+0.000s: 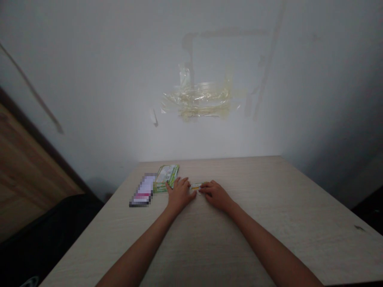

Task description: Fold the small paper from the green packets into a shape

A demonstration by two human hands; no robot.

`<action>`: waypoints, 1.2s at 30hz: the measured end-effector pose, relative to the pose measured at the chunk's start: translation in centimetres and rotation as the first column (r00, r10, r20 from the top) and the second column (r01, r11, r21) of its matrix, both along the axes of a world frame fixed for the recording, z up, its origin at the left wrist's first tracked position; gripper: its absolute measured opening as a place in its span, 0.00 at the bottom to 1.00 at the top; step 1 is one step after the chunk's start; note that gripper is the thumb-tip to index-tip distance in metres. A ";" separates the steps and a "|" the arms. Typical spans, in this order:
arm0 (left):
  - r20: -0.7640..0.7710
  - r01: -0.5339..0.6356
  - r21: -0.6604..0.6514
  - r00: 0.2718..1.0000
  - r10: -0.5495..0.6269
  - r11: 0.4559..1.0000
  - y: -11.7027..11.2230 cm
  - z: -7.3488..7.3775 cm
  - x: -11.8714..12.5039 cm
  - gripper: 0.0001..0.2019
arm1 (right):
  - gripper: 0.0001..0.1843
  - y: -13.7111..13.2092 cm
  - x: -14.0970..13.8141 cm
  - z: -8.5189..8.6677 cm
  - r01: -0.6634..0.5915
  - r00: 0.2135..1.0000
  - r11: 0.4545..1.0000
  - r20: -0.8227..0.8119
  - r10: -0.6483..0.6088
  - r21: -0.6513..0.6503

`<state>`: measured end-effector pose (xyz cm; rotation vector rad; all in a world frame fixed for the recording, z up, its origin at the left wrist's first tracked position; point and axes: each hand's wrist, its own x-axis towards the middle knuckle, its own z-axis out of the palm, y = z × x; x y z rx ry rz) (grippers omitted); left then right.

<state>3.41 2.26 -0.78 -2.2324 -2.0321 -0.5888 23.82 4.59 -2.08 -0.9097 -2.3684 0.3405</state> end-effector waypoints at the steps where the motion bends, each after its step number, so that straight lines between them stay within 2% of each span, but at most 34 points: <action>1: -0.005 0.004 0.000 1.000 -0.004 1.000 0.0 0.0 0.0 0.18 | 0.24 0.0 0.0 0.0 -0.002 1.000 1.000 0.002 0.002 -0.001; 11: -0.005 0.042 -0.035 0.999 -0.042 0.999 0.0 -0.2 0.3 0.28 | 0.22 0.1 0.0 -0.1 -0.008 1.000 1.000 -0.018 0.008 0.001; 26: -0.041 0.035 -0.044 0.998 -0.037 0.998 0.1 -1.1 0.3 0.36 | 0.23 0.1 0.0 0.1 -0.008 1.000 1.000 -0.009 0.008 -0.016; 32: -0.037 0.077 0.005 0.996 -0.077 0.997 -0.1 -1.0 0.0 0.30 | 0.23 0.2 0.1 -0.1 -0.016 1.000 1.000 -0.018 0.016 -0.001; 36: -0.010 0.034 0.033 0.999 -0.033 0.999 -0.4 -0.8 -0.2 0.20 | 0.23 0.3 0.2 -0.3 -0.014 0.999 1.000 -0.046 0.014 0.002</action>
